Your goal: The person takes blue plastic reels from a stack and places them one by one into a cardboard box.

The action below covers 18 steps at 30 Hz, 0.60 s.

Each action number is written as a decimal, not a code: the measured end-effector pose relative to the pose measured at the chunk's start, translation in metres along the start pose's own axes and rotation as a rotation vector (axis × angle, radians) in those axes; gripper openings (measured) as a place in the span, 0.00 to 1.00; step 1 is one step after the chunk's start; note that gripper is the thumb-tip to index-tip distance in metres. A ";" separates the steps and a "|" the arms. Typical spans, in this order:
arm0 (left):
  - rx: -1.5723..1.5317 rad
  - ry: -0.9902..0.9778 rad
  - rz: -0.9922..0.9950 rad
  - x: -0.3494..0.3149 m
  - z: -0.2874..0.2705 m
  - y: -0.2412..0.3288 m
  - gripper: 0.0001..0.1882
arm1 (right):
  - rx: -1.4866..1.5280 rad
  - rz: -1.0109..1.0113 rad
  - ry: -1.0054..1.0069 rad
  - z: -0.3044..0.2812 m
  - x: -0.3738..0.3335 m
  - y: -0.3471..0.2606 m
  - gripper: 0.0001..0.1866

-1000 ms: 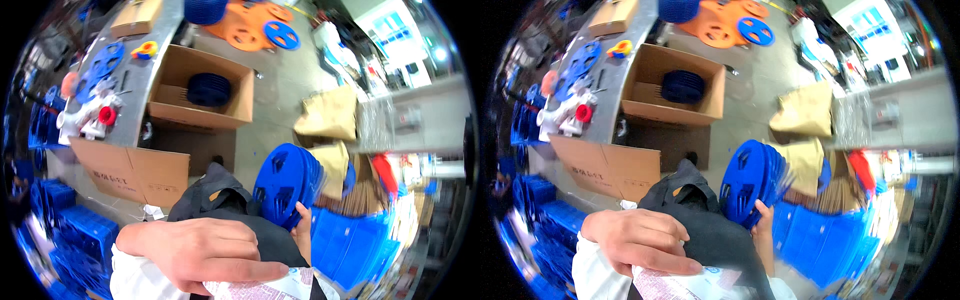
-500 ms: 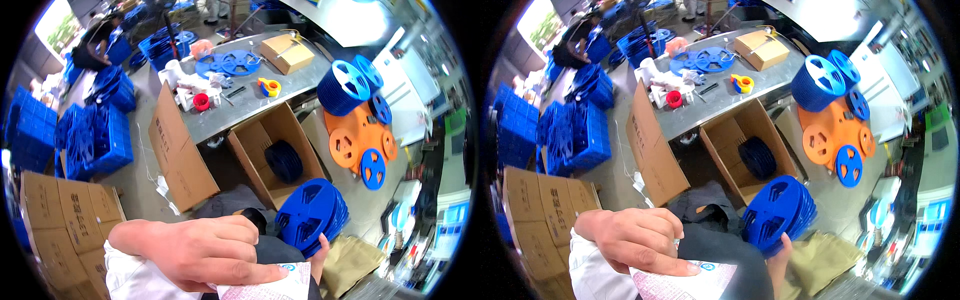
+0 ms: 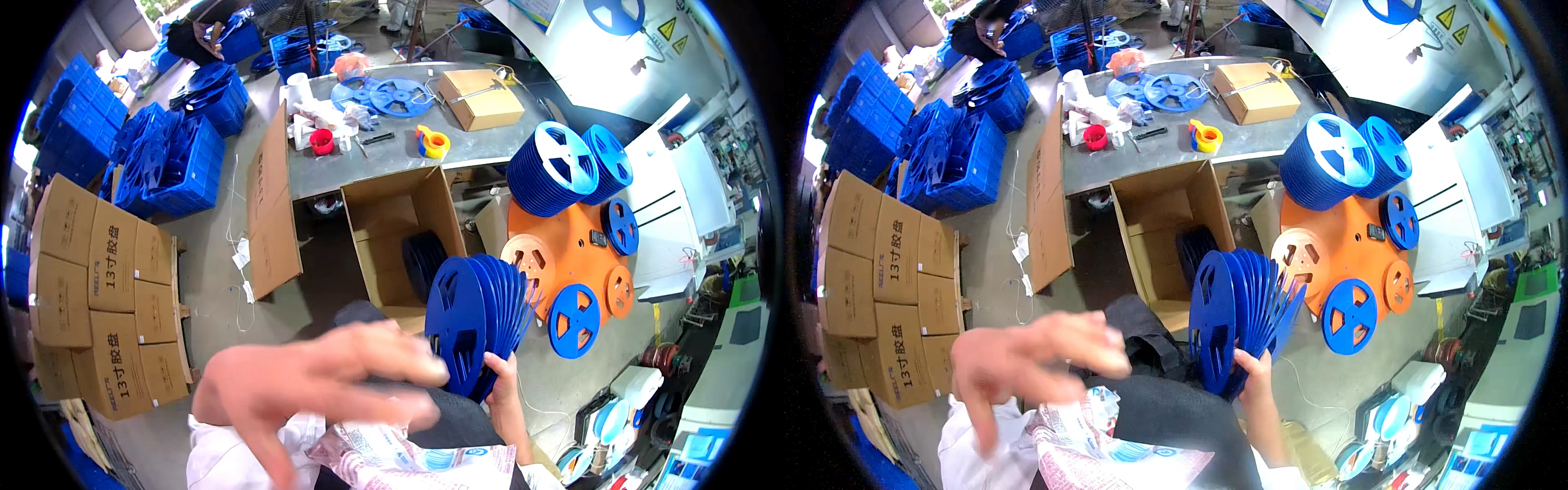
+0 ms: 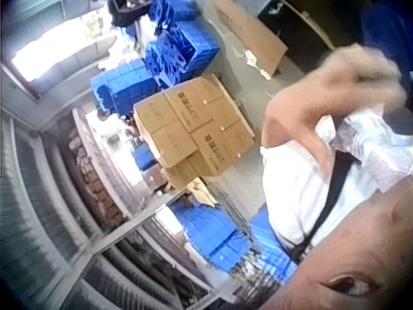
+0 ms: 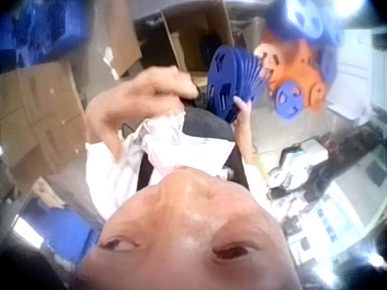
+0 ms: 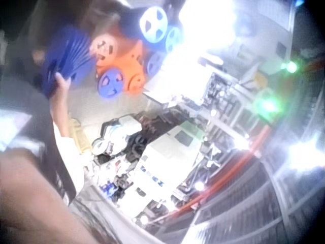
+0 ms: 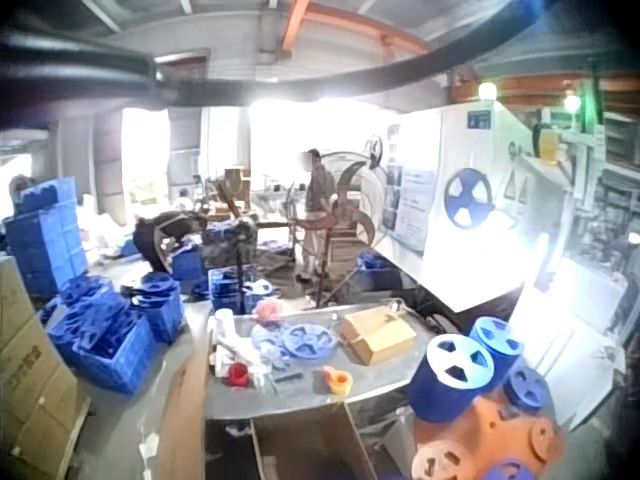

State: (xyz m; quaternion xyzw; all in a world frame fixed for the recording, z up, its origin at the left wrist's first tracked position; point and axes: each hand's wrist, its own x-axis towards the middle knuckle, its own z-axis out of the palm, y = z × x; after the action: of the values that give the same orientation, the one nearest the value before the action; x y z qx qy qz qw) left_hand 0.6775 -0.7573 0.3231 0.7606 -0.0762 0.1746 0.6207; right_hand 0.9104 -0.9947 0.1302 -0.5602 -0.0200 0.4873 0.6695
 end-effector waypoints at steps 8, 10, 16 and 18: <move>-0.468 0.840 -0.684 -0.086 0.065 -0.191 0.25 | 0.045 -0.175 -0.118 -0.034 0.030 -0.024 0.23; -0.521 0.827 -0.814 -0.106 0.087 -0.229 0.24 | 0.265 -0.260 -0.177 -0.020 0.030 -0.031 0.20; -0.264 0.894 -0.730 -0.143 0.100 -0.264 0.22 | 0.577 -0.346 -0.458 -0.009 0.039 -0.021 0.20; -0.060 0.955 -0.649 -0.141 0.086 -0.268 0.22 | 0.647 -0.346 -0.469 -0.004 0.036 -0.013 0.20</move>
State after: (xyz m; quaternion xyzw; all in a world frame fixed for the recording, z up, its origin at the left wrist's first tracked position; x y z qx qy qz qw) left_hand 0.6507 -0.7965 0.0125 0.5641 0.4446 0.2969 0.6293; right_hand 0.9398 -0.9720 0.1203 -0.1842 -0.1114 0.4633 0.8596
